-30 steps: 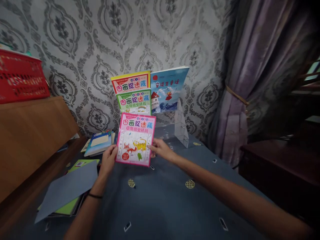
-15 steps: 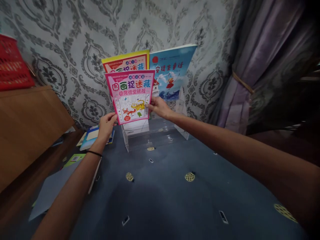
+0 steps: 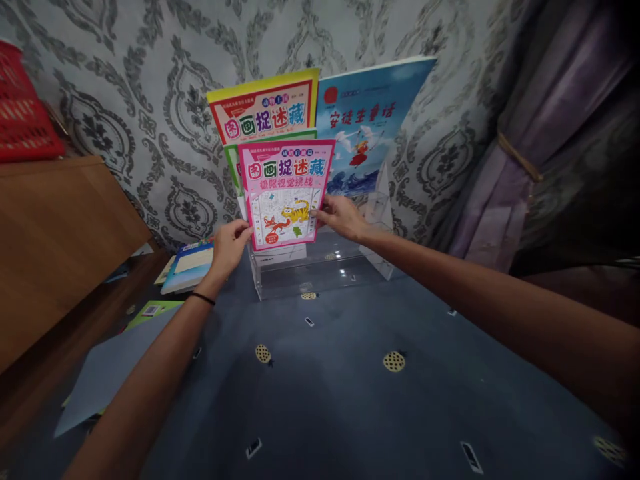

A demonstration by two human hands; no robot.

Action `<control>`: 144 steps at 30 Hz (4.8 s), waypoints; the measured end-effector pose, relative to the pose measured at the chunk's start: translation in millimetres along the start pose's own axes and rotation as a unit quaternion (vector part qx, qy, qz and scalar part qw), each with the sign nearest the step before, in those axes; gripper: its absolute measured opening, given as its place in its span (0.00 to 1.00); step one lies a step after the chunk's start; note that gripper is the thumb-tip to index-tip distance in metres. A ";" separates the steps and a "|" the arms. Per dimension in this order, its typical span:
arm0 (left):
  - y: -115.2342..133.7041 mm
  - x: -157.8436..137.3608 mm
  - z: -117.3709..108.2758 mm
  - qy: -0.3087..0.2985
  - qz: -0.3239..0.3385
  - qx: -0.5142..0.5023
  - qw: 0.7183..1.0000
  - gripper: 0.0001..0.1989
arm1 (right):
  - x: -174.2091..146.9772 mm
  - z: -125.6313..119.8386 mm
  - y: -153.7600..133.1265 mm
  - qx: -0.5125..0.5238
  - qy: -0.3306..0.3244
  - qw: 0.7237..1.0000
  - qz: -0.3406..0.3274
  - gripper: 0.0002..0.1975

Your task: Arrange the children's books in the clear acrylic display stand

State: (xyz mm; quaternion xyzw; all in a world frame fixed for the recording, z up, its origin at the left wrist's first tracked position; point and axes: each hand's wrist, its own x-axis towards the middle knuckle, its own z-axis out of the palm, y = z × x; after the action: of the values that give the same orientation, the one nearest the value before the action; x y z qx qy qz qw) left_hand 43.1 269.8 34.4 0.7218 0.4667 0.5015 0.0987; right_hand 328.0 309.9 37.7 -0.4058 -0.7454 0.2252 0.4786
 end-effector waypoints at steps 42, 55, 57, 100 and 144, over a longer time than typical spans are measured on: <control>6.8 -1.5 -1.6 0.013 -0.005 -0.012 1.000 0.10 | -20.4 22.4 6.8 0.071 -0.047 0.995 0.054 0.11; 8.7 18.6 -3.9 0.010 0.012 -0.014 1.000 0.08 | -10.9 13.9 -2.5 0.137 -0.070 0.987 0.044 0.11; 7.1 16.1 -3.3 0.006 0.010 0.020 1.000 0.09 | -11.4 14.6 -0.1 0.089 -0.071 0.992 0.052 0.11; 13.0 3.7 3.4 0.067 -0.035 0.153 0.985 0.05 | -33.9 23.9 -23.9 -0.289 0.038 0.951 0.106 0.12; 61.3 68.5 -51.3 0.165 0.008 0.011 0.986 0.21 | -24.8 -26.9 -48.7 -0.161 0.182 0.967 -0.072 0.08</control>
State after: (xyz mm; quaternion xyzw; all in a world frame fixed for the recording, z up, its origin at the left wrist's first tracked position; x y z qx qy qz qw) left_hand 40.7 272.7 139.6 0.6337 0.4764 0.6094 0.0078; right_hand 338.4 260.5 71.7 -0.4566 -0.6996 -0.0105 0.5495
